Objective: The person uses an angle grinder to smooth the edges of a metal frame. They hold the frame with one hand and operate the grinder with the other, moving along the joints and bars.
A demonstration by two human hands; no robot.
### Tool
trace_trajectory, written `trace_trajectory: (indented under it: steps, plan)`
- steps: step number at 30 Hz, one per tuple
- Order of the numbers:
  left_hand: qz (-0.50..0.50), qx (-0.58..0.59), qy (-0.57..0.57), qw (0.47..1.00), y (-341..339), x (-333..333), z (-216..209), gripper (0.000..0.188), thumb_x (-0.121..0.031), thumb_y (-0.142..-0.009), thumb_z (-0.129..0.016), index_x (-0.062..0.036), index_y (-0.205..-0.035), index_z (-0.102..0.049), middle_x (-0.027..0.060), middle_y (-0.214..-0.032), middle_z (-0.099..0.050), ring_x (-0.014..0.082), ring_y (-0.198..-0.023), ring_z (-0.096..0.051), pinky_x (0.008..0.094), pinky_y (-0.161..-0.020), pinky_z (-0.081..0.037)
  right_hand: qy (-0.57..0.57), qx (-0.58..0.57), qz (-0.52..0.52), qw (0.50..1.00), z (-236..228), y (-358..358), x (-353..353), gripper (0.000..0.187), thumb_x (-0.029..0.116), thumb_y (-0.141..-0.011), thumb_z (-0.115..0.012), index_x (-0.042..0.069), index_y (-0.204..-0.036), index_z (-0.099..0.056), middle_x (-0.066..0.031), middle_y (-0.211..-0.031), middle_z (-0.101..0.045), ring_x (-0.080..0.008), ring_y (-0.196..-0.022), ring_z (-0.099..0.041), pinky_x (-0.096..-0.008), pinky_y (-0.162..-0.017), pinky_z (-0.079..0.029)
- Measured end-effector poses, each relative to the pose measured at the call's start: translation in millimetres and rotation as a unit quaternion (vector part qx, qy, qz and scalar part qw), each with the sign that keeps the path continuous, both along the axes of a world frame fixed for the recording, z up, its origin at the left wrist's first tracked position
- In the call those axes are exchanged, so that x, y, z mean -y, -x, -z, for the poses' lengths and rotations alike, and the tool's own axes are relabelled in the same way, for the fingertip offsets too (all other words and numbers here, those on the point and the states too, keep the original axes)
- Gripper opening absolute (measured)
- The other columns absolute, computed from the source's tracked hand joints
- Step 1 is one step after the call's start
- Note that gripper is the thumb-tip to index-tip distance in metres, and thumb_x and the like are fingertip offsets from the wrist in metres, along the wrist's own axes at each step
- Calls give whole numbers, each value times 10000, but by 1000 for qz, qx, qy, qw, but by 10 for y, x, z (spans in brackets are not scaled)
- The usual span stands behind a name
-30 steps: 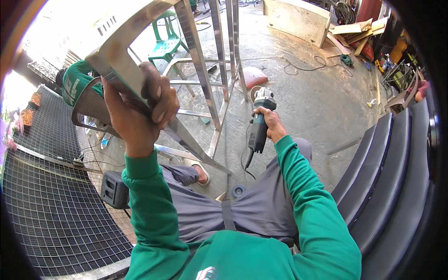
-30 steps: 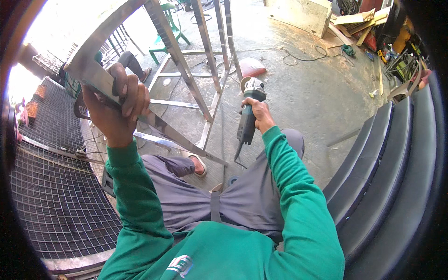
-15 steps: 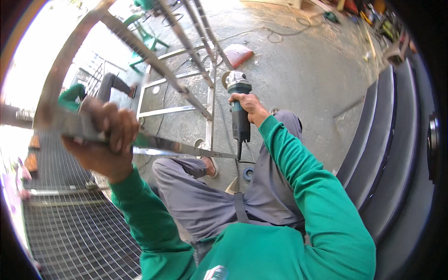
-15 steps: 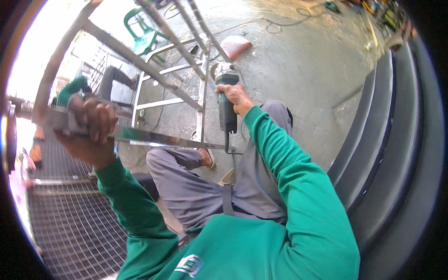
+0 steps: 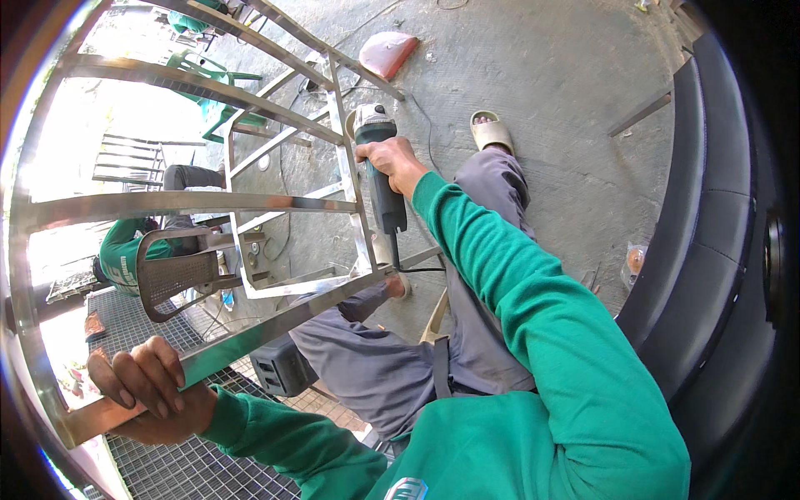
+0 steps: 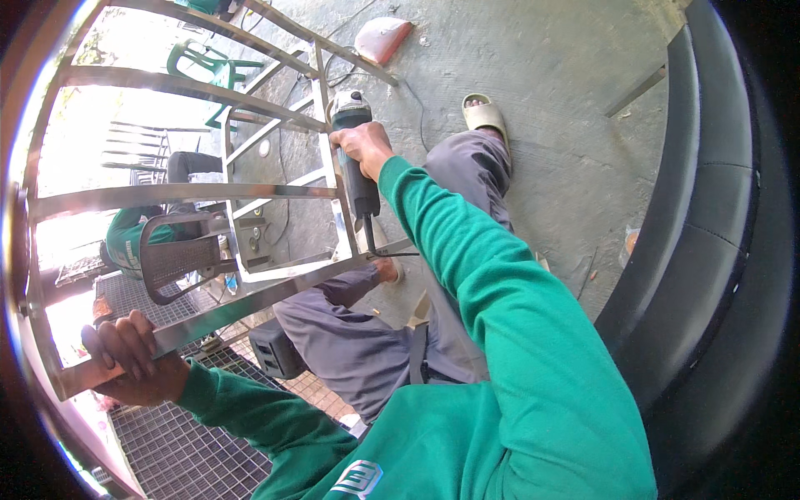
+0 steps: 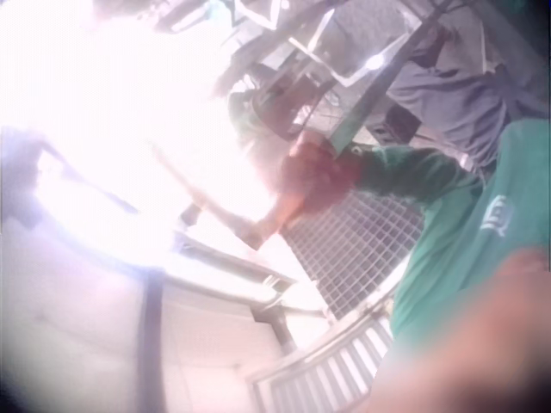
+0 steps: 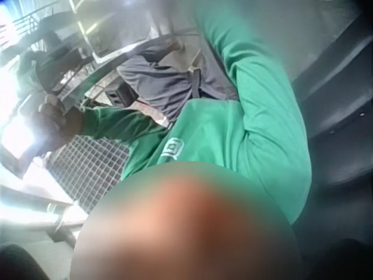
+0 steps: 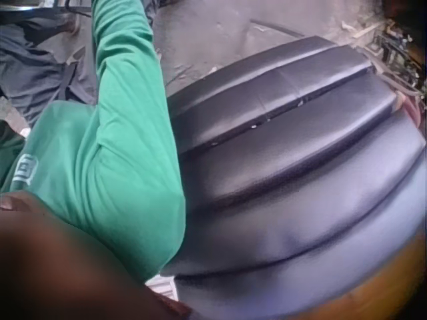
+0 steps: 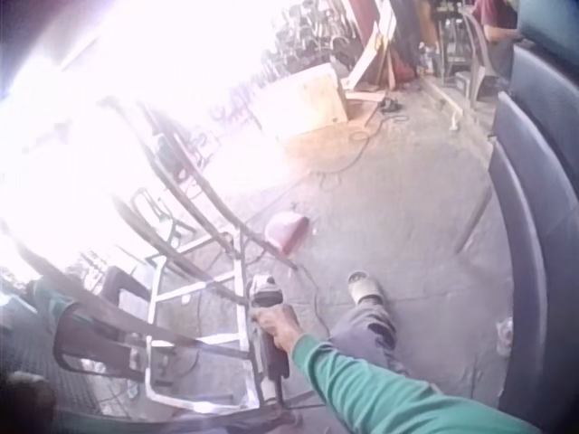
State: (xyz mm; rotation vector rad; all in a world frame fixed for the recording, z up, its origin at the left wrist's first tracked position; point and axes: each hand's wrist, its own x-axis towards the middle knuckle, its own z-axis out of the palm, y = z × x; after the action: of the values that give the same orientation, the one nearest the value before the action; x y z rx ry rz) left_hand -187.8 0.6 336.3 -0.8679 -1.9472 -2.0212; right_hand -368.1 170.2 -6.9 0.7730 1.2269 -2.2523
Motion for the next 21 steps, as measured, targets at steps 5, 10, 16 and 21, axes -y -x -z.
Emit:
trace_trajectory:
  steps: [5,10,16,21]
  plan:
    - [-9,-10,19,1000,-31,-48,6,450,-498,-1094,-358,-135,-844,-453,-2,-542,-471,88,-363,-448,245,-428,-386,-64,-16,-10,998,118,84,79,320,211,-687,-864,-38,-832,-723,-159,-830,-704,-278,-633,-668,-428,-611,-567]
    - [-11,5,-4,1000,-39,-79,13,439,-463,-1094,-359,-140,-810,-445,9,-529,-453,97,-353,-412,246,-424,-373,-92,-18,-37,995,232,111,133,368,128,-668,-836,-93,-923,-689,-197,-925,-691,-306,-704,-667,-478,-622,-565]
    - [-11,-7,6,1000,-43,-65,17,410,-435,-1090,-360,-133,-828,-454,16,-533,-460,99,-353,-424,256,-421,-401,-95,-2,-56,994,286,128,228,364,257,-691,-853,-36,-873,-736,-173,-875,-729,-274,-685,-697,-403,-661,-577]
    - [-3,-7,5,1000,-45,-44,25,401,-437,-1083,-368,-128,-845,-464,14,-537,-463,106,-358,-446,252,-429,-405,-110,-9,-58,992,311,140,237,379,249,-684,-862,-45,-884,-731,-176,-881,-727,-279,-692,-698,-416,-666,-580]
